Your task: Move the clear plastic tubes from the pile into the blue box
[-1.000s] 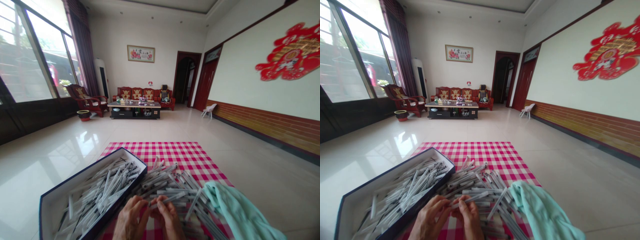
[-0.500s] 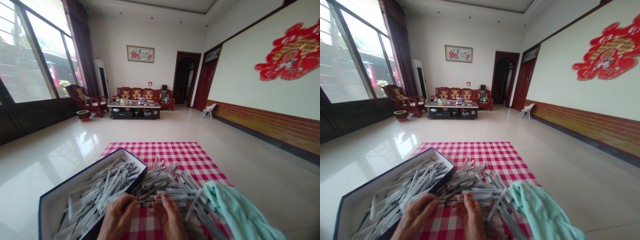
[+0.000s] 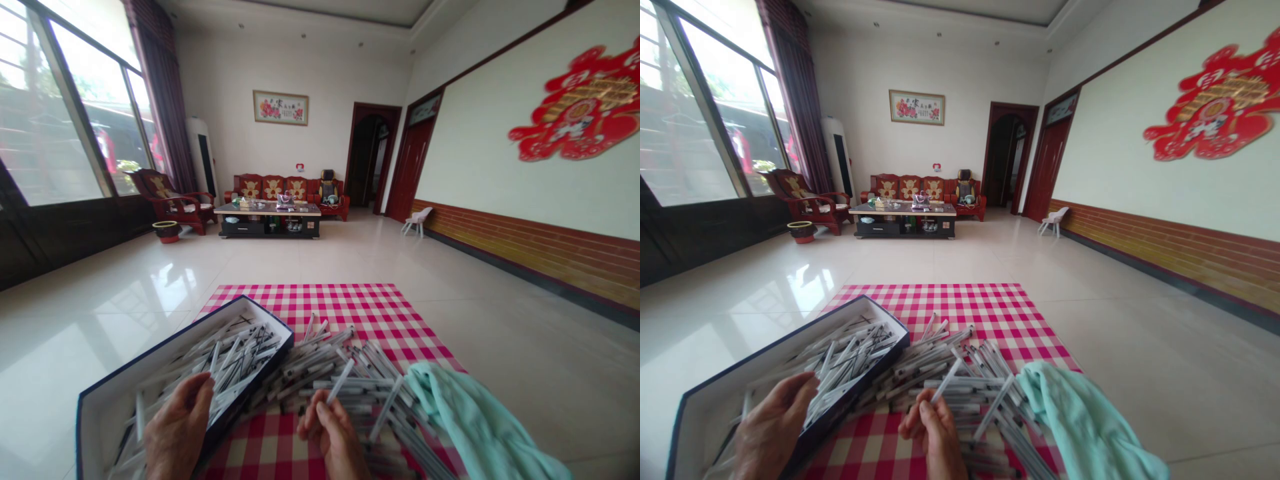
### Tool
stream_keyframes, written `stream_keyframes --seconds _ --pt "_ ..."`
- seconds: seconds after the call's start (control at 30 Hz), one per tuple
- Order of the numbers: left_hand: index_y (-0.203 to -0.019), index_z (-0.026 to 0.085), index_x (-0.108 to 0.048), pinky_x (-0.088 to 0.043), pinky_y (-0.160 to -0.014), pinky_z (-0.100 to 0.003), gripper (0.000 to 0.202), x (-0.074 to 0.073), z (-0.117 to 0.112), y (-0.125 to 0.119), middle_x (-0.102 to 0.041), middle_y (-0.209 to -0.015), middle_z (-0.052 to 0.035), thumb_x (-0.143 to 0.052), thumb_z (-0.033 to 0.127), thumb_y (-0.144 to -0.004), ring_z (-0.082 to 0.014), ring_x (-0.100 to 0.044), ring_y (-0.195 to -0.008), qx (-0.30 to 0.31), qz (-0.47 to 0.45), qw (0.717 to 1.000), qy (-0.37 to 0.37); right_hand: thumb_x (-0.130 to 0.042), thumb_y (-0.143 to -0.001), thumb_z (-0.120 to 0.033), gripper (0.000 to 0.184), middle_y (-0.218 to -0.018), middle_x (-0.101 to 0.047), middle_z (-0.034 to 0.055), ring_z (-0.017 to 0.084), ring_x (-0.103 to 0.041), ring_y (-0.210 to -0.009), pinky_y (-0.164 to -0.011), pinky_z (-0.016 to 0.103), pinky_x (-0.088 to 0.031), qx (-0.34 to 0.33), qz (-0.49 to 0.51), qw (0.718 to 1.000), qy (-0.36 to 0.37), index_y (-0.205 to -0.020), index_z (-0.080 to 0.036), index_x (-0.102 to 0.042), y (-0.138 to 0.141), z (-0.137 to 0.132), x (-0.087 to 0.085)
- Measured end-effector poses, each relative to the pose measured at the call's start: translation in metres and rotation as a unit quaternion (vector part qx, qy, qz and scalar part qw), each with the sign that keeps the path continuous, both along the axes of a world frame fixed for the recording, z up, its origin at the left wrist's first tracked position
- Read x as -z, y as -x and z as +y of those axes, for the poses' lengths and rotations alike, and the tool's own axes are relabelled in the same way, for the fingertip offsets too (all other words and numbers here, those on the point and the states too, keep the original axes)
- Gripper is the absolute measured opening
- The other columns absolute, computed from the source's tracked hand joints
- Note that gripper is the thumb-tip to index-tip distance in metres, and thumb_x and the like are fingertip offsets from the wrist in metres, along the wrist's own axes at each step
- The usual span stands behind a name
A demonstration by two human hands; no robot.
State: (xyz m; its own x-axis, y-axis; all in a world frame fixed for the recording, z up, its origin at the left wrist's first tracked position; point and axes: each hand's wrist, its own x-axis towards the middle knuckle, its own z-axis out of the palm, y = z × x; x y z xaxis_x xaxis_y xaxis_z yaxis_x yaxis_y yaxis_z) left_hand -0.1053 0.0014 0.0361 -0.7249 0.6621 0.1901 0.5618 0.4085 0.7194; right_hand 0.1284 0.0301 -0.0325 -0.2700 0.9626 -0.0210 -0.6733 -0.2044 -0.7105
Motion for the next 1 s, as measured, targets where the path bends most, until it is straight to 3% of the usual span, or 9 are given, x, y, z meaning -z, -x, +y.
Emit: stream_keyframes --seconds 0.1,0.2,0.27,0.37,0.47,0.63,0.8,0.87,1.0 --pt "-0.093 0.024 -0.070 -0.047 -0.059 -0.031 0.027 0.001 0.001 -0.004 -0.072 -0.087 -0.0039 -0.053 0.039 -0.079 -0.0222 -0.066 -0.071 0.022 0.101 0.995 0.011 -0.065 -0.079 -0.040 0.025 -0.054 -0.053 -0.0057 0.012 -0.053 -0.052 -0.055 0.024 -0.039 -0.009 -0.015 0.999 -0.028 -0.088 -0.018 -0.058 0.001 0.001 0.003" --pt "-0.097 0.021 -0.068 -0.049 -0.074 -0.038 0.028 0.001 0.001 -0.016 -0.066 -0.111 -0.0085 -0.048 0.036 -0.083 -0.0280 -0.062 -0.094 0.028 0.213 0.973 -0.080 -0.065 -0.078 -0.045 0.030 -0.049 -0.046 -0.0077 0.010 -0.046 -0.046 -0.049 0.023 -0.035 -0.020 -0.054 0.997 -0.047 -0.087 -0.017 -0.059 0.001 0.002 0.004" --pt "-0.098 0.022 -0.066 -0.049 -0.080 -0.038 0.026 0.002 0.000 -0.027 -0.066 -0.112 -0.0076 -0.048 0.035 -0.083 -0.0277 -0.060 -0.100 0.055 0.210 0.965 -0.144 -0.064 -0.076 -0.049 0.033 -0.045 -0.040 -0.0094 0.009 -0.039 -0.041 -0.046 0.023 -0.032 -0.031 -0.083 0.995 -0.056 -0.086 -0.018 -0.060 0.002 0.002 0.003" --pt "-0.099 0.024 -0.066 -0.054 -0.071 -0.032 0.026 0.007 -0.001 -0.048 -0.068 -0.106 -0.0055 -0.055 0.039 -0.081 -0.0226 -0.067 -0.086 0.168 0.060 0.967 -0.179 -0.063 -0.075 -0.051 0.034 -0.040 -0.033 -0.0117 0.008 -0.027 -0.036 -0.041 0.022 -0.027 -0.047 -0.118 0.990 -0.061 -0.085 -0.019 -0.061 0.003 -0.003 0.000" --pt "-0.109 0.022 -0.064 -0.056 -0.071 -0.030 0.038 0.013 -0.002 -0.070 -0.072 -0.102 -0.0061 -0.059 0.044 -0.079 -0.0227 -0.069 -0.086 0.272 -0.134 0.937 -0.176 -0.061 -0.077 -0.050 0.031 -0.037 -0.032 -0.0116 0.008 -0.022 -0.036 -0.040 0.022 -0.021 -0.072 -0.184 0.980 -0.041 -0.088 -0.021 -0.064 0.002 -0.011 -0.002" --pt "-0.120 0.020 -0.059 -0.057 -0.065 -0.028 0.049 0.023 0.000 -0.087 -0.072 -0.101 -0.0061 -0.059 0.049 -0.080 -0.0213 -0.069 -0.080 0.356 -0.313 0.866 -0.159 -0.071 -0.068 -0.039 0.022 -0.068 -0.065 -0.0007 0.017 -0.053 -0.062 -0.060 0.027 -0.038 -0.019 -0.285 0.953 -0.104 -0.085 -0.025 -0.072 0.000 -0.018 -0.002" --pt "-0.102 0.017 -0.066 -0.053 -0.061 -0.026 0.047 0.027 0.005 -0.078 -0.073 -0.078 -0.0032 -0.070 0.049 -0.069 -0.0190 -0.066 -0.068 0.280 -0.378 0.871 -0.143 -0.067 -0.073 -0.046 0.044 -0.059 -0.065 0.0002 0.015 -0.055 -0.050 -0.055 0.027 -0.038 -0.130 -0.097 0.985 -0.060 -0.108 -0.020 -0.063 -0.011 -0.011 -0.013" --pt "-0.091 0.016 -0.068 -0.051 -0.055 -0.024 0.044 0.025 0.006 -0.077 -0.070 -0.067 -0.0014 -0.073 0.050 -0.064 -0.0166 -0.063 -0.059 0.254 -0.409 0.867 -0.128 -0.062 -0.075 -0.051 0.047 -0.076 -0.071 0.0073 0.020 -0.063 -0.065 -0.062 0.031 -0.042 -0.150 0.005 0.989 -0.021 -0.109 -0.019 -0.061 -0.018 -0.008 -0.019" --pt "-0.067 0.015 -0.064 -0.041 -0.045 -0.020 0.037 0.024 0.006 -0.086 -0.059 -0.052 0.0030 -0.068 0.052 -0.069 -0.0095 -0.051 -0.045 0.286 -0.430 0.849 -0.108 -0.064 -0.078 -0.045 0.039 -0.078 -0.068 0.0054 0.018 -0.062 -0.068 -0.064 0.030 -0.043 -0.101 0.057 0.993 0.001 -0.107 -0.018 -0.062 -0.023 -0.004 -0.021"
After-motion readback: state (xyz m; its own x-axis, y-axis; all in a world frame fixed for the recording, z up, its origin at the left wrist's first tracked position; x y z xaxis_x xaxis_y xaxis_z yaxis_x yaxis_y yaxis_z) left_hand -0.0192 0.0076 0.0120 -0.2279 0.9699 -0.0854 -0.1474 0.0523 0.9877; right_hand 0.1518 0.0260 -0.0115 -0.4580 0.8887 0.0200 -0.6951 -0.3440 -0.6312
